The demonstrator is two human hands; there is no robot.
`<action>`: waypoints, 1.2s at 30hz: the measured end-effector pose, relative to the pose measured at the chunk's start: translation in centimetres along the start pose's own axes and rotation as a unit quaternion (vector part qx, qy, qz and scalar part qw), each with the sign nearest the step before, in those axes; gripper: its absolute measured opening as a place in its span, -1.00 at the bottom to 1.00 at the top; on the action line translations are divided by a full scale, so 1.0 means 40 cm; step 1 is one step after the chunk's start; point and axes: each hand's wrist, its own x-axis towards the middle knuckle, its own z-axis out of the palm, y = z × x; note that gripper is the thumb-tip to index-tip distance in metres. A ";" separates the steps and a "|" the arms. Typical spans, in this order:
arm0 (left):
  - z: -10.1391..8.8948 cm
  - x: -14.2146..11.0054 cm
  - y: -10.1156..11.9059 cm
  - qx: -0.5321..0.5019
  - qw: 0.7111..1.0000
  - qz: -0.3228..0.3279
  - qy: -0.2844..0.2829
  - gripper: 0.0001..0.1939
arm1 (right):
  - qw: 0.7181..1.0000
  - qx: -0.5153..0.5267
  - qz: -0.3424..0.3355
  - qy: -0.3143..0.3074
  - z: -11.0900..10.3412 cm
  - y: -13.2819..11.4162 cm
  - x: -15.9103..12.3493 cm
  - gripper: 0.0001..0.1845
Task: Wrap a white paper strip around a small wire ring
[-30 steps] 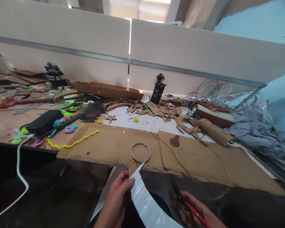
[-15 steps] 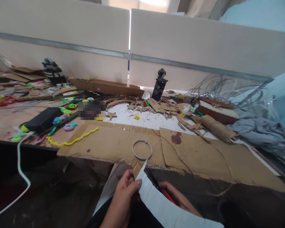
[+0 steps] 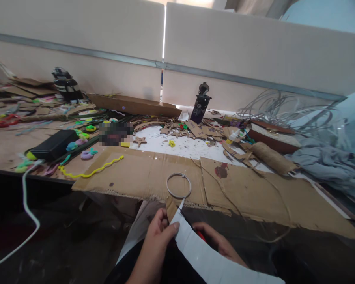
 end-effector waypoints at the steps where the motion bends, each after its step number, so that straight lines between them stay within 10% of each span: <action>1: -0.001 0.002 -0.002 0.013 1.000 -0.002 -0.002 -0.68 | 1.000 0.002 -0.001 -0.002 -0.001 0.002 -0.001 -0.37; 36: 0.022 0.014 0.001 0.066 0.996 0.054 0.020 -0.48 | 0.999 0.001 0.025 0.026 0.012 -0.004 0.000 -0.38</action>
